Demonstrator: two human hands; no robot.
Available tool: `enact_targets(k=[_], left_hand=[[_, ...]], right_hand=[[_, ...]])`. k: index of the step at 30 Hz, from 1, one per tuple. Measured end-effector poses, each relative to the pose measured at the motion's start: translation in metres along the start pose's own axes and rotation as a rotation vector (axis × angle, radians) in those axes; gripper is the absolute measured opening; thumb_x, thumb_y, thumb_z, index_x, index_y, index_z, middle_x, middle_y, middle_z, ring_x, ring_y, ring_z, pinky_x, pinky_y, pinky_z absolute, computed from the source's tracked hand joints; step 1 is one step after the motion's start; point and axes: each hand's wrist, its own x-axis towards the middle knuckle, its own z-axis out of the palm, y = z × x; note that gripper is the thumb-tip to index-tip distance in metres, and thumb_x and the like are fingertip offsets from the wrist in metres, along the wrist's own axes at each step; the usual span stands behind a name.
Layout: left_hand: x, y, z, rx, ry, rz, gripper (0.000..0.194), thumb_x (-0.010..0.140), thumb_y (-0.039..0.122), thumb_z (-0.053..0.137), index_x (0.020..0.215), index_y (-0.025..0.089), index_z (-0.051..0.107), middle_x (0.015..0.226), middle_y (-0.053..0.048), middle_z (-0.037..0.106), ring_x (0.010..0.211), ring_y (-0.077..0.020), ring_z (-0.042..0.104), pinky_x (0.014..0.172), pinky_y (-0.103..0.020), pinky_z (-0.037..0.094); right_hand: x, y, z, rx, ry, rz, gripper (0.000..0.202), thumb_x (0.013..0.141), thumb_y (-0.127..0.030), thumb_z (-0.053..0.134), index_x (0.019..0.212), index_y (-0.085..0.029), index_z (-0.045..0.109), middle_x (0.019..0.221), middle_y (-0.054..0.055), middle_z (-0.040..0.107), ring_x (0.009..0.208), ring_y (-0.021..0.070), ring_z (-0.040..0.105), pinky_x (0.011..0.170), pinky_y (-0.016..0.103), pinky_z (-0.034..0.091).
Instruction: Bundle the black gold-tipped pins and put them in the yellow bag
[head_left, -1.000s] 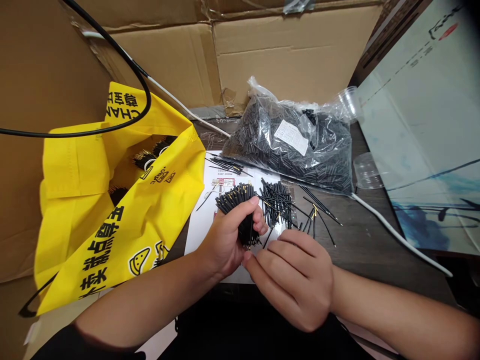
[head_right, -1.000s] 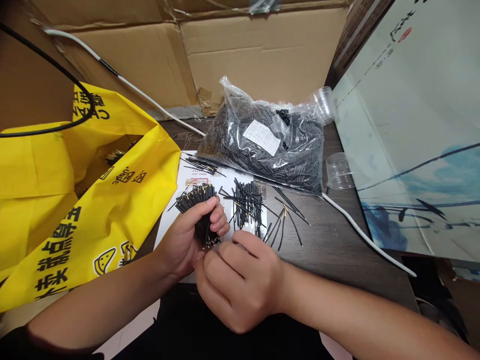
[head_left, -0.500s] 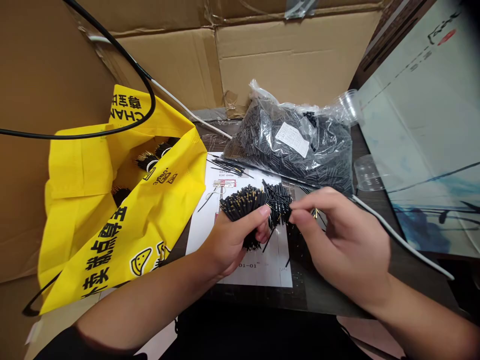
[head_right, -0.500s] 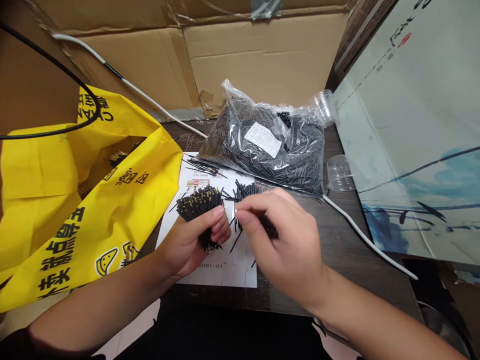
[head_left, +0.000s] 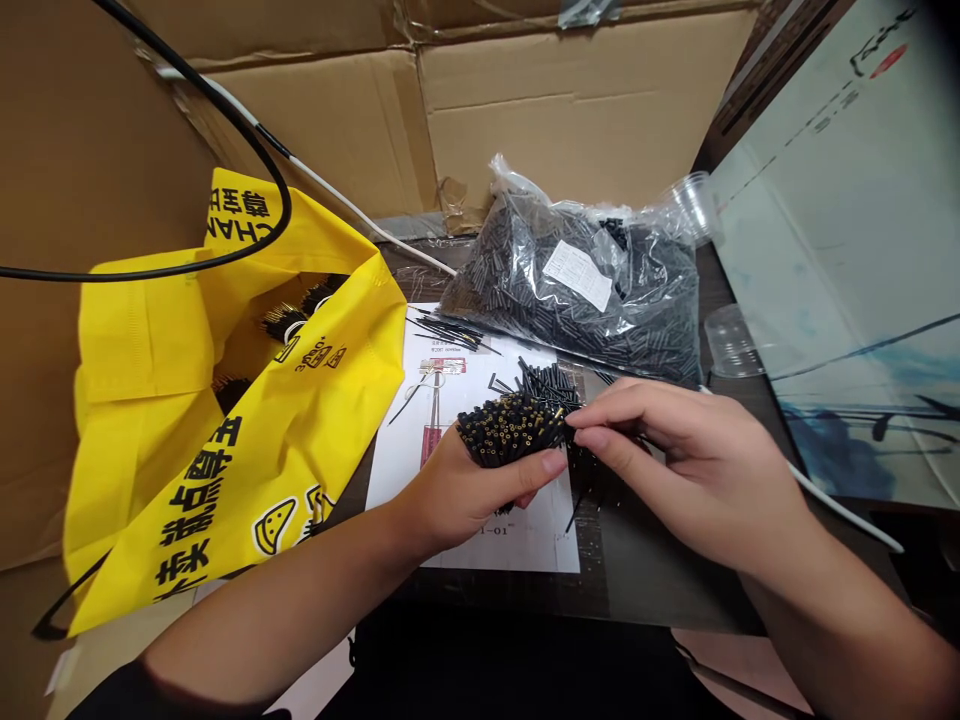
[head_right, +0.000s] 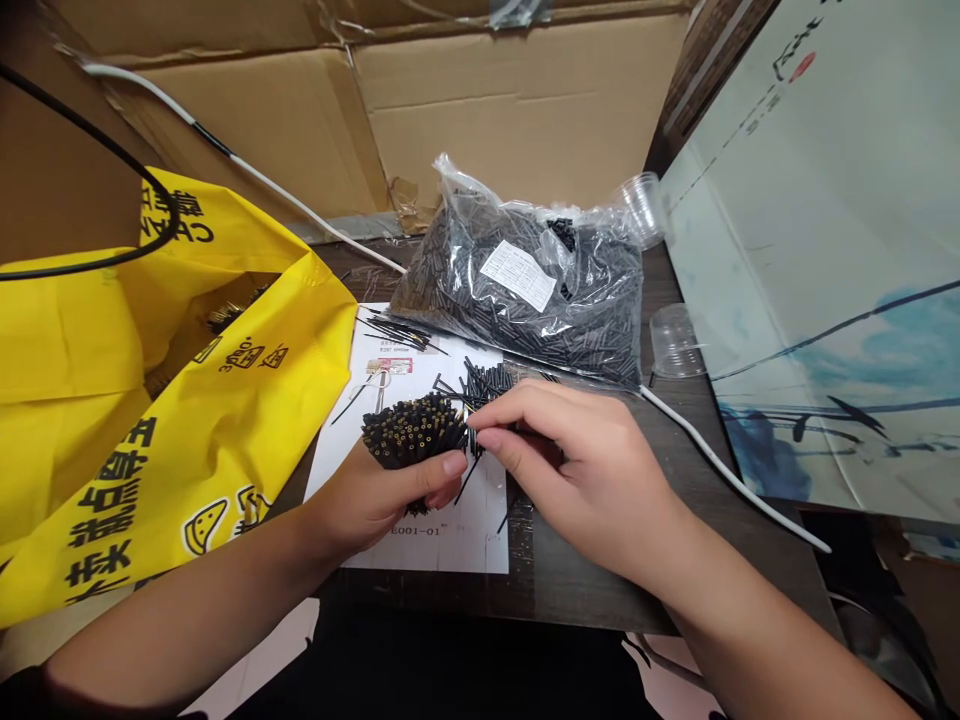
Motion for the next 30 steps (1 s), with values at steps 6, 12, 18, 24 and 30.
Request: enact_targets(k=[6,12,18,24,30], left_hand=[[0.001,0.000,-0.001,0.004,0.036,-0.013,0.034,0.093,0.042,0.069,0.072,0.018,0.058,0.062,0.002,0.051,0.060,-0.0109,0.048,0.058,-0.027,0.036],[0.001,0.002,-0.001,-0.004,0.073,-0.011,0.034,0.091,0.038,0.073,0.068,0.017,0.058,0.062,0.002,0.053,0.060,-0.0104,0.050,0.059,-0.026,0.038],[0.002,-0.005,-0.002,-0.022,0.104,-0.025,0.043,0.093,0.047,0.068,0.066,0.018,0.054,0.061,0.001,0.049,0.060,-0.0116,0.048,0.060,-0.028,0.038],[0.003,-0.009,-0.002,-0.067,0.132,-0.040,0.044,0.092,0.047,0.071,0.064,0.018,0.054,0.060,0.001,0.049,0.059,-0.0111,0.047,0.060,-0.028,0.036],[0.004,-0.008,-0.002,-0.097,0.127,-0.040,0.043,0.092,0.046,0.071,0.065,0.017,0.054,0.060,0.001,0.049,0.059,-0.0104,0.047,0.059,-0.027,0.036]], right_hand=[[-0.002,0.001,0.007,0.096,0.041,0.133,0.008,0.093,-0.025,0.074,0.100,-0.022,0.072,0.085,-0.002,0.078,0.069,0.0112,0.071,0.060,0.023,0.053],[0.004,0.004,0.002,-0.036,-0.028,-0.016,0.006,0.092,-0.016,0.073,0.091,-0.022,0.075,0.081,-0.001,0.077,0.068,0.0117,0.068,0.062,0.024,0.051],[0.005,0.007,-0.002,-0.051,-0.098,-0.038,0.006,0.093,-0.017,0.071,0.092,-0.022,0.074,0.081,-0.001,0.075,0.070,0.0114,0.067,0.064,0.024,0.050],[0.003,0.009,-0.005,-0.063,-0.058,-0.030,0.008,0.095,-0.018,0.066,0.095,-0.022,0.073,0.083,0.000,0.074,0.070,0.0119,0.064,0.061,0.025,0.048],[0.001,0.009,-0.004,-0.035,-0.101,-0.072,0.012,0.095,-0.014,0.064,0.099,-0.020,0.074,0.083,0.001,0.073,0.073,0.0129,0.064,0.066,0.028,0.049]])
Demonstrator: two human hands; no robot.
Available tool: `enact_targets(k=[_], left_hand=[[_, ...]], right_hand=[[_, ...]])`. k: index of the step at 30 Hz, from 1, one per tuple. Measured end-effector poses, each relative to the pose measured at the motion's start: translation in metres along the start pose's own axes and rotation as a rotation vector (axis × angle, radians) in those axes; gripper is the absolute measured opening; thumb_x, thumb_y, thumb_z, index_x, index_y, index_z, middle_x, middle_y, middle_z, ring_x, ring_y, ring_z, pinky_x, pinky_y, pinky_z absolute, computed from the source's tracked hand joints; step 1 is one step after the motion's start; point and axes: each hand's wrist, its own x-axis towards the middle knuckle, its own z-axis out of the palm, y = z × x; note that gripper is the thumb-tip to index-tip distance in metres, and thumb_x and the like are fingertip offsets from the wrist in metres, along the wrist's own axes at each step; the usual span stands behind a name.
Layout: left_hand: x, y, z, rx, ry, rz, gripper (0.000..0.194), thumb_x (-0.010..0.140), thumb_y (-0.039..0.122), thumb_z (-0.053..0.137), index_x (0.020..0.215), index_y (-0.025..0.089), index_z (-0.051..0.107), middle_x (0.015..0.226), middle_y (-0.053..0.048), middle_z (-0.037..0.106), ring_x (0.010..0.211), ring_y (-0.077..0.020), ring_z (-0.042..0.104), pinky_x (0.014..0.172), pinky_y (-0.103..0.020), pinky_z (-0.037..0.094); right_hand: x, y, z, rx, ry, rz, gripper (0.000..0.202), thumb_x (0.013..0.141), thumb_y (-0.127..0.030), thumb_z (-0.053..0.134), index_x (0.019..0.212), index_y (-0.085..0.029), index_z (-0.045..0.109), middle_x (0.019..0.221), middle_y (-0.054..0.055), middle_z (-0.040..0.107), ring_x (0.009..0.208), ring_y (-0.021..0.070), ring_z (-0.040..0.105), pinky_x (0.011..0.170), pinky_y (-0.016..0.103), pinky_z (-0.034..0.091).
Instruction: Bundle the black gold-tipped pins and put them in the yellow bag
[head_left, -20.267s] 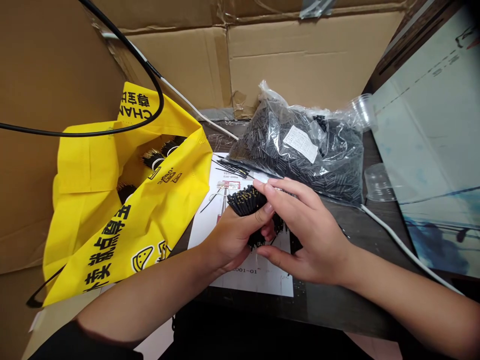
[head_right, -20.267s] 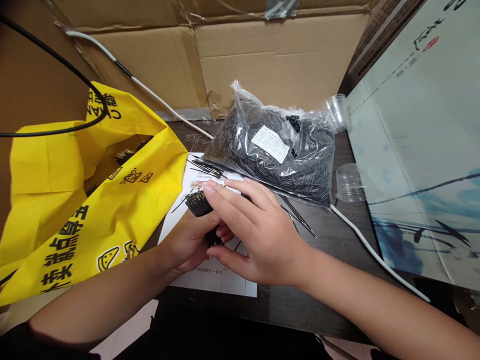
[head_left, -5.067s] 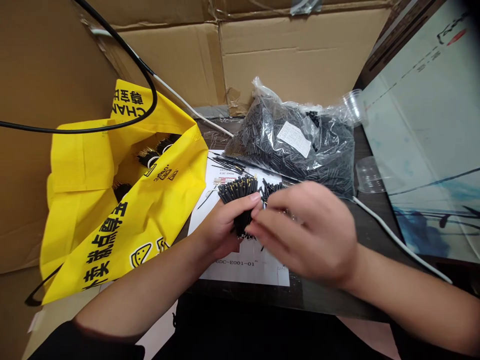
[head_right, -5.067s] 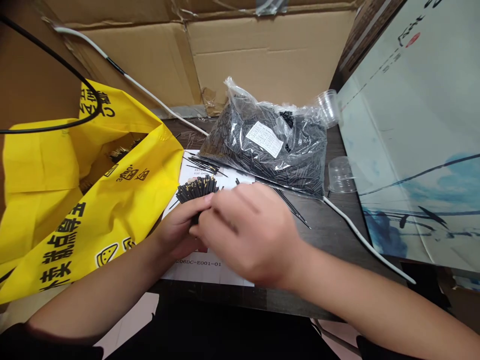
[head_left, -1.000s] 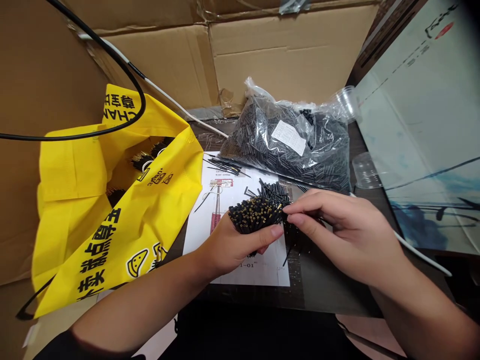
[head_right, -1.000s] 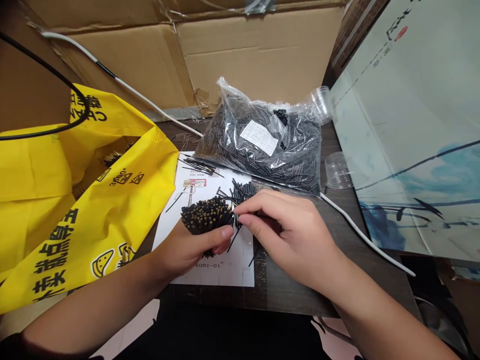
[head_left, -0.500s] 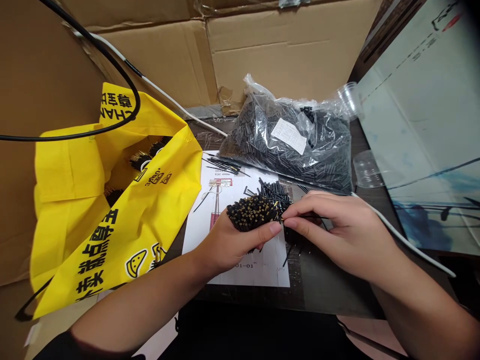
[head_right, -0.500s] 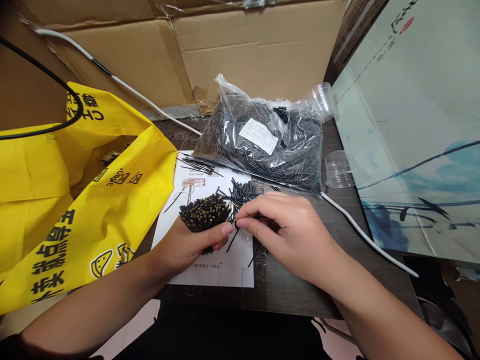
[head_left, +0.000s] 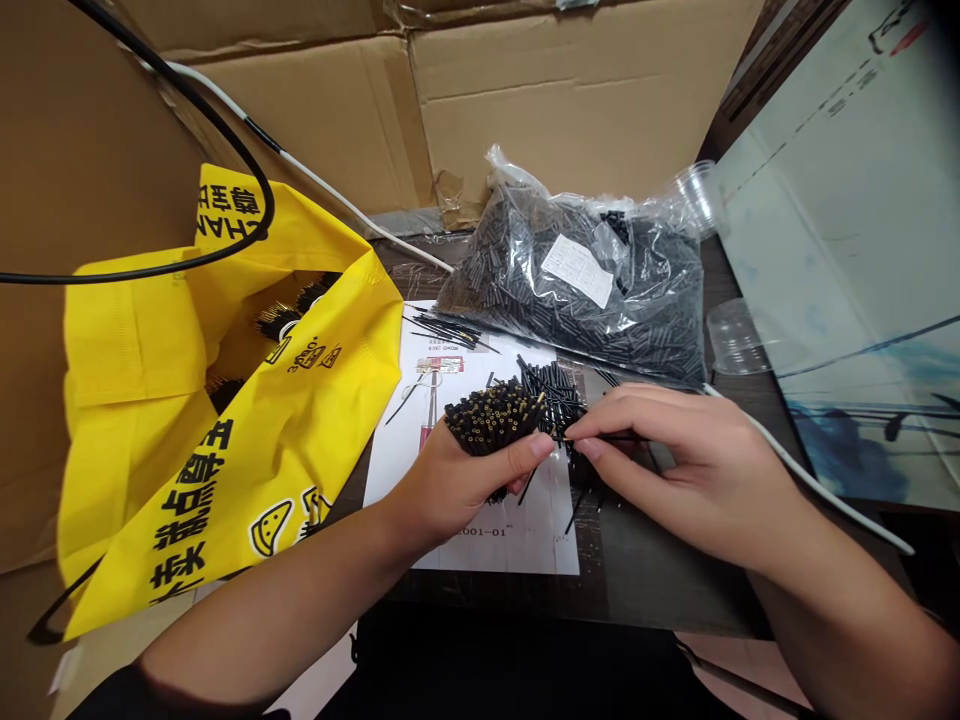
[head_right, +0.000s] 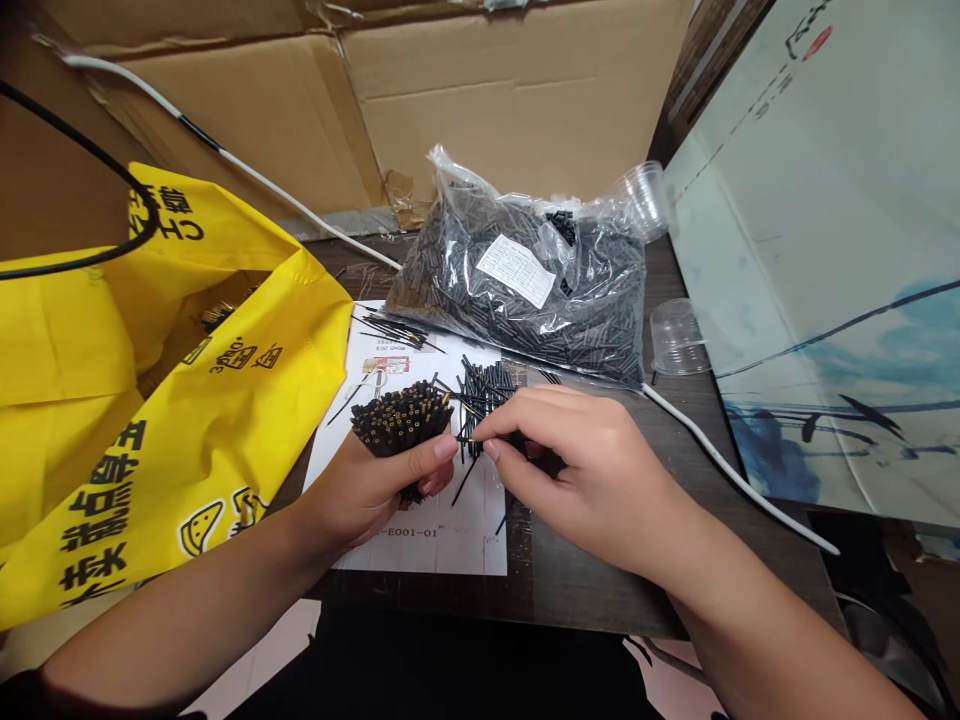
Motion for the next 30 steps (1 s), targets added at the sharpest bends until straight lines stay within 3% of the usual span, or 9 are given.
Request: enact_targets(k=[9,17,24,30], left_hand=[[0.000,0.004,0.004,-0.084,-0.010,0.034,0.044,0.094,0.043,0.069,0.061,0.017,0.052,0.059,0.001,0.048,0.060,-0.0111,0.047,0.062,-0.028,0.039],[0.000,0.004,0.003,-0.152,-0.036,0.030,0.041,0.096,0.040,0.067,0.064,0.017,0.055,0.061,0.001,0.049,0.061,-0.0108,0.048,0.065,-0.028,0.041],[-0.005,0.013,0.003,0.203,0.100,0.132,0.039,0.094,0.041,0.068,0.063,0.019,0.059,0.062,-0.001,0.053,0.063,-0.0128,0.050,0.065,-0.029,0.041],[-0.006,0.015,0.008,0.264,0.158,0.176,0.035,0.090,0.038,0.071,0.062,0.019,0.061,0.061,-0.001,0.056,0.064,-0.0138,0.053,0.065,-0.030,0.043]], right_hand=[[-0.001,0.001,0.004,0.048,0.016,0.011,0.013,0.095,-0.014,0.064,0.098,-0.022,0.074,0.083,0.002,0.075,0.073,0.0137,0.067,0.065,0.027,0.052],[-0.003,0.005,0.014,0.272,0.020,0.170,0.007,0.095,-0.019,0.069,0.099,-0.022,0.075,0.086,0.002,0.078,0.073,0.0134,0.070,0.064,0.026,0.055],[-0.002,0.003,0.020,0.145,0.122,0.043,0.013,0.094,-0.014,0.070,0.102,-0.023,0.074,0.089,0.000,0.079,0.077,0.0136,0.073,0.069,0.027,0.058],[-0.005,0.002,0.029,0.114,0.209,0.134,0.011,0.090,-0.019,0.077,0.101,-0.020,0.073,0.078,-0.003,0.077,0.065,0.0102,0.070,0.061,0.022,0.054]])
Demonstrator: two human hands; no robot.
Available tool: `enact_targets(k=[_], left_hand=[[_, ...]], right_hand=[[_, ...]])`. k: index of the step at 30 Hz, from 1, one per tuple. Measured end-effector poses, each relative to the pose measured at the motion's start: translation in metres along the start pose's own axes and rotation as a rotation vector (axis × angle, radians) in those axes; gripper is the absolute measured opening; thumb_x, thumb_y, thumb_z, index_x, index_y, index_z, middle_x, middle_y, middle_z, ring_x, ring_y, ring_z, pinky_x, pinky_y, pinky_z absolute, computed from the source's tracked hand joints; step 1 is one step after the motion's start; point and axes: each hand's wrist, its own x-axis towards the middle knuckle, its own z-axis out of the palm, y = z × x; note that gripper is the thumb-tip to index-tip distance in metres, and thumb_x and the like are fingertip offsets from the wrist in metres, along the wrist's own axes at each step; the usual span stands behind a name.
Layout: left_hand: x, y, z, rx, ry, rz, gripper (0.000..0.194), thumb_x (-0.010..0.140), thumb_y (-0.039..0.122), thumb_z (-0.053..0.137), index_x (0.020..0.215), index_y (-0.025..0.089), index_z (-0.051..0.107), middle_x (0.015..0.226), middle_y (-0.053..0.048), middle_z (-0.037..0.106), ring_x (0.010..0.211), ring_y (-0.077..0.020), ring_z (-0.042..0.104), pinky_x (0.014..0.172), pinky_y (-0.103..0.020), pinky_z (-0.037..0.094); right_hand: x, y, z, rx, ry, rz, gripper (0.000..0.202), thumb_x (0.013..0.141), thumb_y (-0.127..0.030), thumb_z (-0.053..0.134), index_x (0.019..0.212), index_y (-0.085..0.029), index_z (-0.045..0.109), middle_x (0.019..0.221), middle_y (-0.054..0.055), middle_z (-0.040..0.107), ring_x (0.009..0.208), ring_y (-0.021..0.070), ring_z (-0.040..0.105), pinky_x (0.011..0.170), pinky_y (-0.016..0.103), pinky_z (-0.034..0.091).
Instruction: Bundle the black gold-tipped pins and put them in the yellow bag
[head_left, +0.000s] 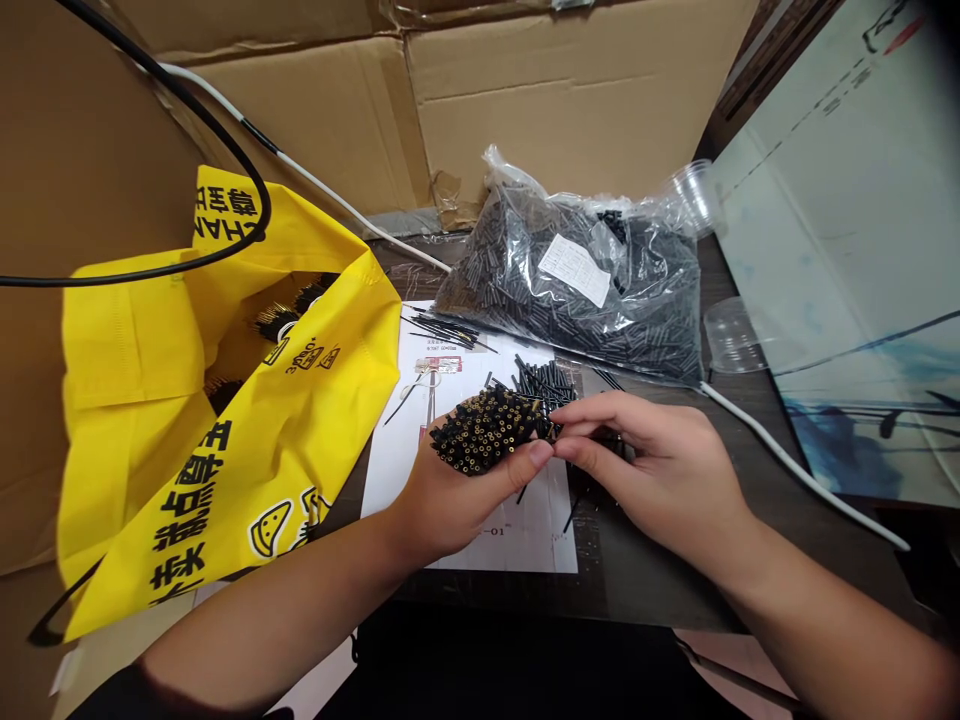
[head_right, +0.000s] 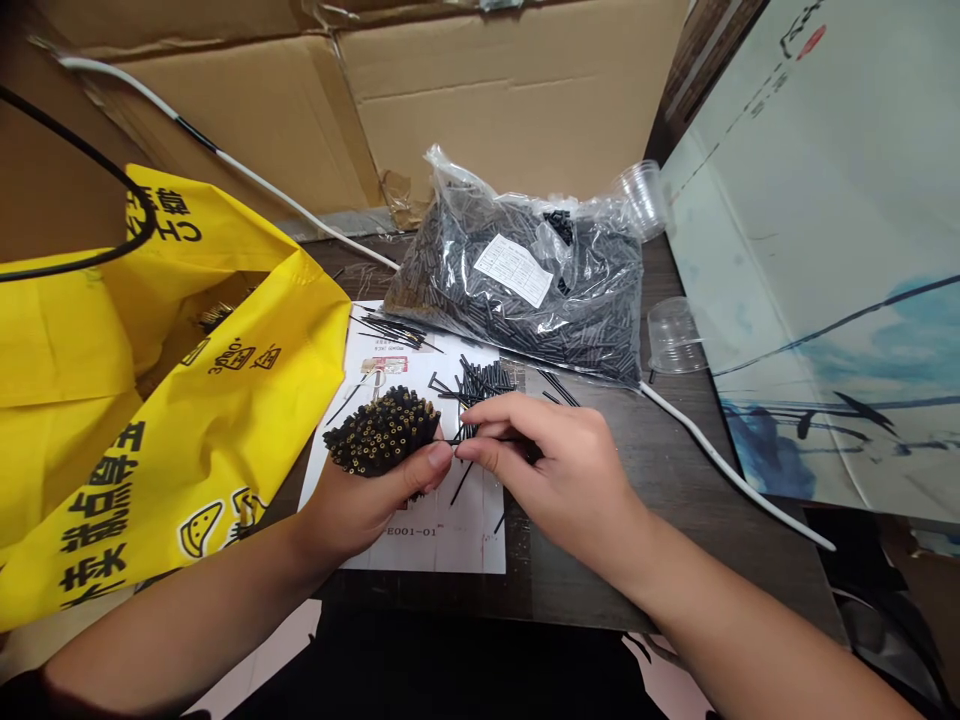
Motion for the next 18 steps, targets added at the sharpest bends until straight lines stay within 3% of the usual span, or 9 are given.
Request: enact_targets(k=[4,9,18], left_hand=[[0.001,-0.005,-0.001,-0.006,0.015,0.025,0.036,0.091,0.038,0.071,0.063,0.018,0.059,0.062,0.000,0.056,0.064,-0.0128,0.052,0.066,-0.029,0.043],[0.003,-0.013,-0.004,-0.017,-0.035,0.070,0.041,0.096,0.042,0.066,0.066,0.018,0.054,0.064,0.000,0.054,0.066,-0.0122,0.052,0.069,-0.030,0.044],[0.002,-0.014,-0.003,-0.014,-0.017,0.068,0.038,0.096,0.041,0.068,0.068,0.017,0.057,0.066,0.000,0.056,0.067,-0.0114,0.054,0.070,-0.029,0.046]], right_hand=[[0.000,0.000,-0.001,-0.067,0.003,-0.033,0.005,0.094,-0.023,0.073,0.090,-0.020,0.072,0.070,-0.003,0.069,0.058,0.0082,0.058,0.052,0.023,0.044],[0.000,-0.001,-0.002,-0.077,-0.036,-0.145,0.008,0.095,-0.011,0.063,0.096,-0.015,0.070,0.077,0.001,0.063,0.069,0.0098,0.055,0.062,0.025,0.045],[-0.001,0.004,0.000,-0.143,-0.007,-0.244,0.009,0.092,-0.009,0.069,0.098,-0.015,0.071,0.083,0.002,0.072,0.074,0.0121,0.058,0.071,0.031,0.048]])
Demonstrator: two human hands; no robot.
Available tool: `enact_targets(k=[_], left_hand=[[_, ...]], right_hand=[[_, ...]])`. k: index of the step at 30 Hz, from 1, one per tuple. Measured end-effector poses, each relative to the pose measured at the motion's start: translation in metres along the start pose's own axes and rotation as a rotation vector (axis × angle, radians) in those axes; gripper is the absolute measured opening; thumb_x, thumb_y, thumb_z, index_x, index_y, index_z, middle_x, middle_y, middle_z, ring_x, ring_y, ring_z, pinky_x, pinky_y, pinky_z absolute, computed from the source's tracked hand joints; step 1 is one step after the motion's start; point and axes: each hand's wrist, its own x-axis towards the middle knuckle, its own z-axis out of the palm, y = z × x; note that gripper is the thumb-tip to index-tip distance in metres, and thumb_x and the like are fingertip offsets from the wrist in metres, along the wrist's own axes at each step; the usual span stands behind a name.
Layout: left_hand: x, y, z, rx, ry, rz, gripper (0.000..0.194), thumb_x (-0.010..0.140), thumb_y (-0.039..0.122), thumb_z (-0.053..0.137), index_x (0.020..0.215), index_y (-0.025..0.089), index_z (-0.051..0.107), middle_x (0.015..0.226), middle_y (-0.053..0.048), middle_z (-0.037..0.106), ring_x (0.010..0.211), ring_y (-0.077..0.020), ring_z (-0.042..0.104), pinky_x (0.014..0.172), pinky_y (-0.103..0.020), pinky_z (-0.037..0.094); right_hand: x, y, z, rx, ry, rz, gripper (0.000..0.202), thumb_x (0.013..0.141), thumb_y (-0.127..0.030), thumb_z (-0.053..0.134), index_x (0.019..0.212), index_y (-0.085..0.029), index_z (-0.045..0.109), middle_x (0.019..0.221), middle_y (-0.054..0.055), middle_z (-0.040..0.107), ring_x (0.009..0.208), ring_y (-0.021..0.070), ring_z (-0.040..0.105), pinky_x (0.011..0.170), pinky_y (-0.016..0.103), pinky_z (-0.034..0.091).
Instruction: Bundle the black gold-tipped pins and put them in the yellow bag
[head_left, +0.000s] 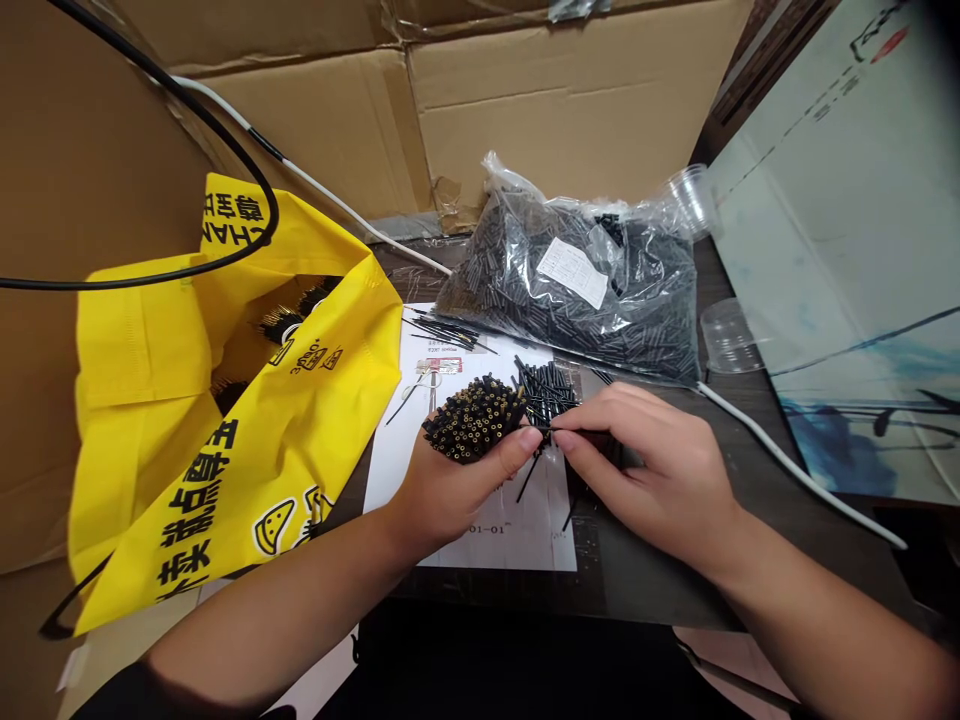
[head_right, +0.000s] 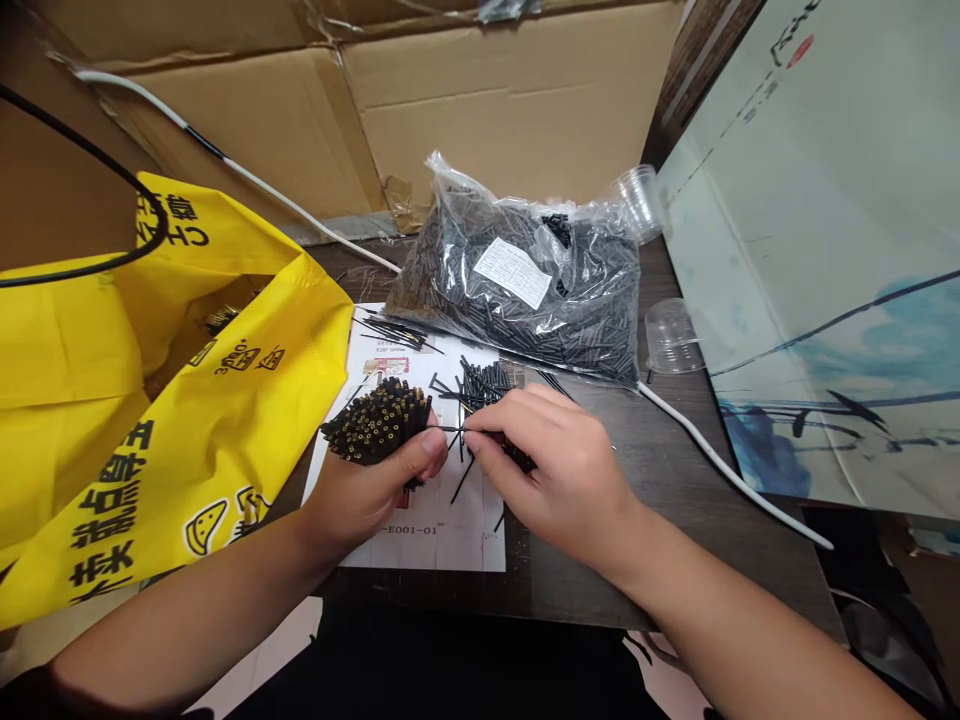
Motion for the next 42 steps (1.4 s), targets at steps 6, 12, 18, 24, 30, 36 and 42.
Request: enact_targets(k=[6,12,18,24,30,36,42], left_hand=[[-0.001,-0.014,0.001,-0.166,0.035,-0.054,0.031,0.091,0.046,0.073,0.104,0.017,0.070,0.068,0.001,0.058,0.064,-0.0121,0.055,0.066,-0.029,0.048],[0.001,-0.019,0.002,-0.317,0.004,-0.047,0.026,0.094,0.043,0.069,0.095,0.018,0.067,0.067,0.002,0.056,0.064,-0.0107,0.054,0.067,-0.027,0.047],[0.003,-0.012,0.011,-0.459,-0.097,-0.152,0.035,0.096,0.040,0.069,0.073,0.015,0.059,0.064,0.002,0.052,0.061,-0.0078,0.050,0.061,-0.022,0.042],[0.003,-0.012,0.013,-0.657,-0.230,-0.291,0.049,0.093,0.048,0.070,0.061,0.013,0.054,0.055,0.001,0.048,0.057,-0.0088,0.052,0.058,-0.022,0.043],[0.003,-0.011,0.012,-0.662,-0.256,-0.345,0.049,0.087,0.052,0.075,0.064,0.012,0.059,0.058,0.000,0.053,0.056,-0.0085,0.052,0.058,-0.021,0.045],[0.003,-0.010,0.012,-0.665,-0.260,-0.318,0.044,0.091,0.047,0.073,0.068,0.013,0.058,0.058,0.000,0.051,0.057,-0.0087,0.052,0.057,-0.021,0.043],[0.003,-0.011,0.011,-0.691,-0.272,-0.305,0.036,0.090,0.042,0.074,0.073,0.013,0.061,0.061,0.001,0.051,0.058,-0.0089,0.049,0.056,-0.022,0.040]], right_hand=[[0.003,-0.001,0.001,0.052,0.025,0.083,0.009,0.091,-0.010,0.070,0.096,-0.016,0.076,0.088,0.005,0.065,0.082,0.0138,0.061,0.073,0.031,0.050],[0.001,-0.006,0.002,0.334,-0.014,0.444,0.005,0.092,-0.025,0.072,0.089,-0.022,0.075,0.077,0.000,0.066,0.069,0.0117,0.059,0.062,0.027,0.048],[0.000,-0.016,0.008,0.746,-0.129,0.703,0.011,0.086,-0.028,0.081,0.083,-0.023,0.072,0.076,-0.001,0.073,0.075,0.0156,0.071,0.071,0.028,0.058],[0.000,-0.018,0.013,0.882,-0.033,0.650,0.012,0.085,-0.023,0.082,0.081,-0.021,0.071,0.080,0.000,0.069,0.070,0.0174,0.073,0.070,0.036,0.065],[0.000,-0.019,0.019,1.089,-0.007,0.658,0.010,0.091,-0.023,0.077,0.083,-0.020,0.070,0.075,-0.002,0.069,0.068,0.0167,0.076,0.067,0.033,0.065],[-0.006,-0.015,0.029,1.161,0.057,0.637,0.010,0.090,-0.025,0.078,0.086,-0.020,0.070,0.076,-0.003,0.068,0.066,0.0161,0.075,0.064,0.032,0.064],[-0.007,-0.016,0.028,1.057,0.098,0.597,0.012,0.089,-0.027,0.078,0.082,-0.020,0.070,0.077,-0.003,0.066,0.062,0.0135,0.071,0.060,0.031,0.064]])
